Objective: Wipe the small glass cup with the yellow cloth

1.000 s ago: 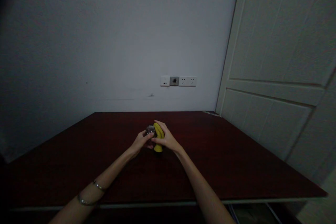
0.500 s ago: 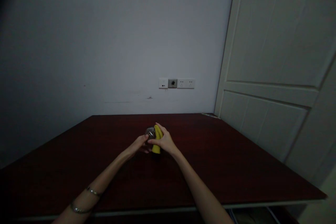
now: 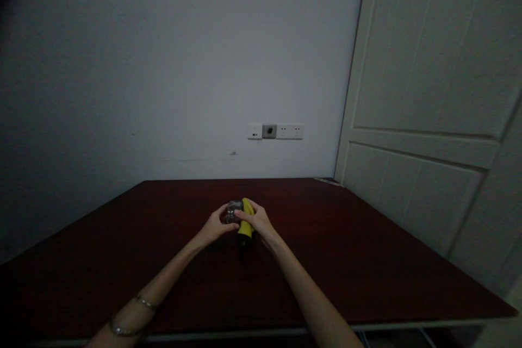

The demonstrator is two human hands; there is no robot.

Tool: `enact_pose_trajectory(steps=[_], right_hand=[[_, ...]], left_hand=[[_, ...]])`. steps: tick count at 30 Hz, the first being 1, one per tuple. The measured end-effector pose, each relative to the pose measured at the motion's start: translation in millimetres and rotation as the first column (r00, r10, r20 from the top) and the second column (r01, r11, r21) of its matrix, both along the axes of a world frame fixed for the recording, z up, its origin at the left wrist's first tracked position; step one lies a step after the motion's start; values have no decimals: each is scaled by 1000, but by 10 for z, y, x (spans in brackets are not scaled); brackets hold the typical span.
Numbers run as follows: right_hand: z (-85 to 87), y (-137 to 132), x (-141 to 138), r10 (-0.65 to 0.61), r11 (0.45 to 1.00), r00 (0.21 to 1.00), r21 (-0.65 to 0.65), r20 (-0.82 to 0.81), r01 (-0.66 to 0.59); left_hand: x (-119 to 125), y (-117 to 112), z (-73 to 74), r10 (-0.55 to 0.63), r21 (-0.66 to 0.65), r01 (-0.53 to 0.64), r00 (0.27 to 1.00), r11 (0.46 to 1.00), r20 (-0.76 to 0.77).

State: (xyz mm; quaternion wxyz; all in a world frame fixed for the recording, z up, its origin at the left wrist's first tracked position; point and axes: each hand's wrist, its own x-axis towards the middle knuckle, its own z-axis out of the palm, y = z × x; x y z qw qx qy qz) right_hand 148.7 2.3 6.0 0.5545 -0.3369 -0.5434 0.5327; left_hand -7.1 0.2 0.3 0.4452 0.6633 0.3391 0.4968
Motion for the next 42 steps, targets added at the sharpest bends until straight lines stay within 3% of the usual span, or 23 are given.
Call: enact_pose_trajectory(steps=[5, 9, 14, 18, 22, 28, 33, 37, 42], right_hand=[[-5, 7, 7, -11, 993, 996, 119, 89, 1], [-31, 31, -7, -105, 964, 985, 259, 136, 67], [-52, 12, -27, -167, 904, 974, 418, 150, 91], [-38, -24, -13, -191, 854, 970, 513, 151, 88], [-52, 5, 1, -182, 864, 974, 496, 132, 94], [-98, 74, 2, -194, 889, 974, 440, 114, 126], [-59, -29, -4, -230, 814, 956, 574, 182, 87], [-32, -74, -1, -240, 775, 949, 629, 203, 61], [-59, 36, 40, -255, 827, 954, 547, 157, 131]], left_hand=[[-7, -18, 3, 75, 63, -71, 995, 996, -69], [0, -3, -21, 144, 84, -138, 986, 987, -80], [21, 0, 0, 142, 92, -139, 990, 986, -26], [34, -39, 33, 69, 98, -68, 998, 993, -3], [39, -77, 47, -3, 61, 0, 999, 998, 46], [45, -83, 40, -12, 36, 11, 999, 999, 35], [46, -35, 41, 61, 112, -62, 998, 992, 13], [43, -41, 47, 53, 106, -54, 998, 993, 15], [57, -102, 21, -29, 30, 29, 1000, 999, 4]])
